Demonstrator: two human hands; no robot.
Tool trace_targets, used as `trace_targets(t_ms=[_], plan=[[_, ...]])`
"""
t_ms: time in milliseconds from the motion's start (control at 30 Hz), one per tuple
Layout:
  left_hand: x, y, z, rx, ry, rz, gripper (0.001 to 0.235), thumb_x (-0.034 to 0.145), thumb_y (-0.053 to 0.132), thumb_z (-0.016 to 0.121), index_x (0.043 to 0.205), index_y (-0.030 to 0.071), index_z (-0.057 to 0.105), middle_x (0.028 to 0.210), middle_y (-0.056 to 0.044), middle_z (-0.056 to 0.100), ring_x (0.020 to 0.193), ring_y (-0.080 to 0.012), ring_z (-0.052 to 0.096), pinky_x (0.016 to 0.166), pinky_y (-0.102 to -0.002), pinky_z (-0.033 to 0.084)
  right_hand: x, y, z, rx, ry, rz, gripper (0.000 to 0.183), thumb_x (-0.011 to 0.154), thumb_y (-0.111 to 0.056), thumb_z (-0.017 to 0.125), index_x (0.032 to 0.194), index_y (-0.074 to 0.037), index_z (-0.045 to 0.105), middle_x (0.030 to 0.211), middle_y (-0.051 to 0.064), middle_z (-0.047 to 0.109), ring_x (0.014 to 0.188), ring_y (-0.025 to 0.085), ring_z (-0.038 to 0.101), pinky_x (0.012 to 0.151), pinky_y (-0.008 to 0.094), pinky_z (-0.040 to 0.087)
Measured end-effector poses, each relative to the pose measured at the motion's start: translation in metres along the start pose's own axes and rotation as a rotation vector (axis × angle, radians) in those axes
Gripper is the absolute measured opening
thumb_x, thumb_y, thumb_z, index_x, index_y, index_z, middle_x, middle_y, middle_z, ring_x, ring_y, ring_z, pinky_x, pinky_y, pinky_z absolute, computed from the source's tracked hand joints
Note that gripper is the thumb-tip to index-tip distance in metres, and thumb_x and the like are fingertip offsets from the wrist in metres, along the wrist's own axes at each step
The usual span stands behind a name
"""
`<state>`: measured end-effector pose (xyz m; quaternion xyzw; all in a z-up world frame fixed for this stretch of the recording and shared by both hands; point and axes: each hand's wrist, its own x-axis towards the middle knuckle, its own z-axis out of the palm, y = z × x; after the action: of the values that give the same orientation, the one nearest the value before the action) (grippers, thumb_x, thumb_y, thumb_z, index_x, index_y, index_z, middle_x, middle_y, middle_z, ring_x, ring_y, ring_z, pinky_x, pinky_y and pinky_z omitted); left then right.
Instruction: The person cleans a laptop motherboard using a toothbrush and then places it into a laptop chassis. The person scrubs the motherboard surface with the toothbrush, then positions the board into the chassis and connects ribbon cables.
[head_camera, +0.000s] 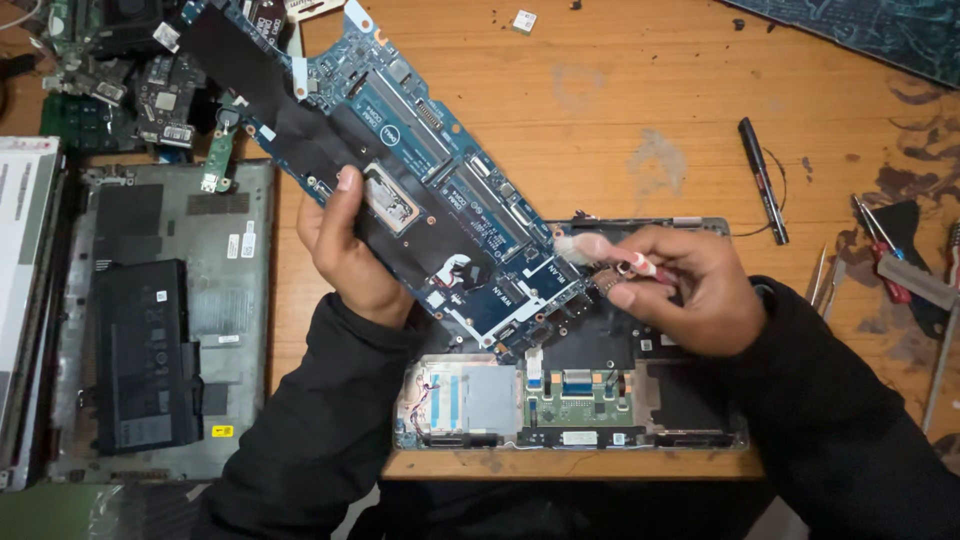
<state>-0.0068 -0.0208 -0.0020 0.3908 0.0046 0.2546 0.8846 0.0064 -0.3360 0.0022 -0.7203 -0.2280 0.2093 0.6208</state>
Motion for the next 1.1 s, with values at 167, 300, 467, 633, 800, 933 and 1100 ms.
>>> trace_targets(t_ms=[167, 300, 467, 633, 800, 933, 1100], plan=[[0.001, -0.001, -0.003, -0.006, 0.000, -0.005, 0.027, 0.108, 0.011, 0.052, 0.126, -0.006, 0.062, 0.112, -0.014, 0.072, 0.096, -0.0207, 0.071, 0.087, -0.034, 0.057, 0.001, -0.001, 0.002, 0.079, -0.068, -0.057, 0.022, 0.096, 0.000, 0.067, 0.117, 0.006, 0.065, 0.095, 0.009, 0.070, 0.083, 0.010, 0.064, 0.073, 0.025, 0.053], [0.002, 0.000, -0.004, 0.000, 0.005, -0.050, 0.027, 0.107, 0.013, 0.051, 0.123, -0.005, 0.063, 0.108, -0.014, 0.072, 0.093, -0.0207, 0.071, 0.085, -0.034, 0.058, 0.001, -0.002, 0.003, 0.159, -0.083, -0.055, 0.021, 0.097, 0.003, 0.064, 0.118, 0.007, 0.062, 0.104, 0.013, 0.071, 0.097, 0.015, 0.070, 0.086, 0.029, 0.056], [0.003, -0.003, -0.006, -0.044, 0.027, -0.074, 0.025, 0.107, 0.012, 0.052, 0.120, -0.006, 0.064, 0.106, -0.014, 0.072, 0.091, -0.0212, 0.071, 0.084, -0.034, 0.058, 0.000, 0.000, 0.002, 0.187, -0.114, -0.154, 0.034, 0.096, 0.003, 0.064, 0.129, 0.007, 0.056, 0.113, 0.014, 0.069, 0.106, 0.018, 0.069, 0.095, 0.031, 0.056], [0.003, -0.006, -0.007, -0.043, 0.032, -0.069, 0.024, 0.107, 0.012, 0.052, 0.120, -0.005, 0.064, 0.106, -0.014, 0.072, 0.092, -0.0214, 0.071, 0.084, -0.034, 0.058, 0.001, 0.005, 0.001, 0.143, -0.114, -0.170, 0.026, 0.097, 0.002, 0.065, 0.121, 0.006, 0.059, 0.111, 0.014, 0.070, 0.104, 0.020, 0.072, 0.094, 0.034, 0.061], [0.002, -0.007, -0.005, -0.052, 0.046, -0.073, 0.025, 0.105, 0.012, 0.052, 0.122, -0.003, 0.063, 0.107, -0.013, 0.072, 0.092, -0.0210, 0.071, 0.083, -0.035, 0.058, 0.002, 0.005, 0.003, 0.136, -0.053, -0.092, 0.027, 0.097, -0.001, 0.066, 0.122, 0.007, 0.060, 0.105, 0.012, 0.068, 0.100, 0.019, 0.072, 0.092, 0.034, 0.061], [0.005, -0.005, -0.006, -0.020, 0.029, -0.056, 0.027, 0.107, 0.013, 0.052, 0.125, -0.003, 0.063, 0.111, -0.013, 0.071, 0.097, -0.0213, 0.071, 0.089, -0.036, 0.057, 0.003, 0.000, -0.003, 0.031, -0.019, -0.123, 0.035, 0.094, -0.005, 0.066, 0.126, 0.007, 0.059, 0.119, 0.014, 0.070, 0.108, 0.019, 0.071, 0.098, 0.035, 0.058], [0.019, 0.011, -0.020, -0.064, 0.029, -0.004, 0.029, 0.110, 0.019, 0.055, 0.127, -0.004, 0.063, 0.119, -0.013, 0.071, 0.109, -0.0242, 0.070, 0.102, -0.040, 0.056, -0.004, -0.007, -0.040, -0.095, 0.370, -0.156, 0.021, 0.107, -0.020, 0.059, 0.119, -0.004, 0.063, 0.089, 0.005, 0.070, 0.065, 0.007, 0.062, 0.062, 0.023, 0.051]])
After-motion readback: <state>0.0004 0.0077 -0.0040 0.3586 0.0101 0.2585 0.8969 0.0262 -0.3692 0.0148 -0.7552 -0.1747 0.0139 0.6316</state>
